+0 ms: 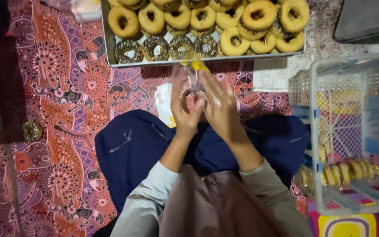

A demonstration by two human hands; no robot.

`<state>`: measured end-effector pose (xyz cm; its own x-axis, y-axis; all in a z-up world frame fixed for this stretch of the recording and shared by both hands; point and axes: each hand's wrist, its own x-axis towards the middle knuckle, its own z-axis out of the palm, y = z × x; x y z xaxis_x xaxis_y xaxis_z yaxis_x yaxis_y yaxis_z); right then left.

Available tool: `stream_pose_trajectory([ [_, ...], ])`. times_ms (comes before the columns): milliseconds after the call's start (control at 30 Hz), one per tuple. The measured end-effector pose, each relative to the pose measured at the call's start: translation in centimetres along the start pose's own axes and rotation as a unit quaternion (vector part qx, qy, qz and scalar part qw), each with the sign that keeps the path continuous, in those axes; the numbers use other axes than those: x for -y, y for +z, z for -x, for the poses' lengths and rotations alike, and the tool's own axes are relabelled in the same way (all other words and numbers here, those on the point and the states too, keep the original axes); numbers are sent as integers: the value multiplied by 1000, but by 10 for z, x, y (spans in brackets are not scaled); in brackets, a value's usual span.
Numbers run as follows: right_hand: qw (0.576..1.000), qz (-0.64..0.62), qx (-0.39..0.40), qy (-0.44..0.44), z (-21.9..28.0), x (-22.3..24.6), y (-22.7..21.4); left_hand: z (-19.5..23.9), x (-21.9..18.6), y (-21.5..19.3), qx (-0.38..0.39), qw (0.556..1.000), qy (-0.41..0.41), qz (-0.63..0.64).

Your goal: The person sits on the floor and repeatedly picks donuts from a metal tray, places them into small clear plastic bags, and sets the packaged donuts into a nearby crate.

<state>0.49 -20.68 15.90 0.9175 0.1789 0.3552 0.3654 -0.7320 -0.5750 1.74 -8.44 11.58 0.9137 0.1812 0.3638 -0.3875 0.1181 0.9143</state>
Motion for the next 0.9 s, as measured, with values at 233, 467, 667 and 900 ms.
stream_pose_trajectory([
  [233,966,-199,44,159,-57,-56,-40,-80,52,2,-102,848,-249,457],
  [467,952,267,42,144,-141,-168,-60,-84,67,-14,-165,734,-289,592],
  [667,854,-478,-104,178,-60,-50,-69,-85,81,-25,-272,615,-345,655],
  [900,949,-283,-79,117,-4,14,-3,-65,63,-9,-192,728,-214,623],
])
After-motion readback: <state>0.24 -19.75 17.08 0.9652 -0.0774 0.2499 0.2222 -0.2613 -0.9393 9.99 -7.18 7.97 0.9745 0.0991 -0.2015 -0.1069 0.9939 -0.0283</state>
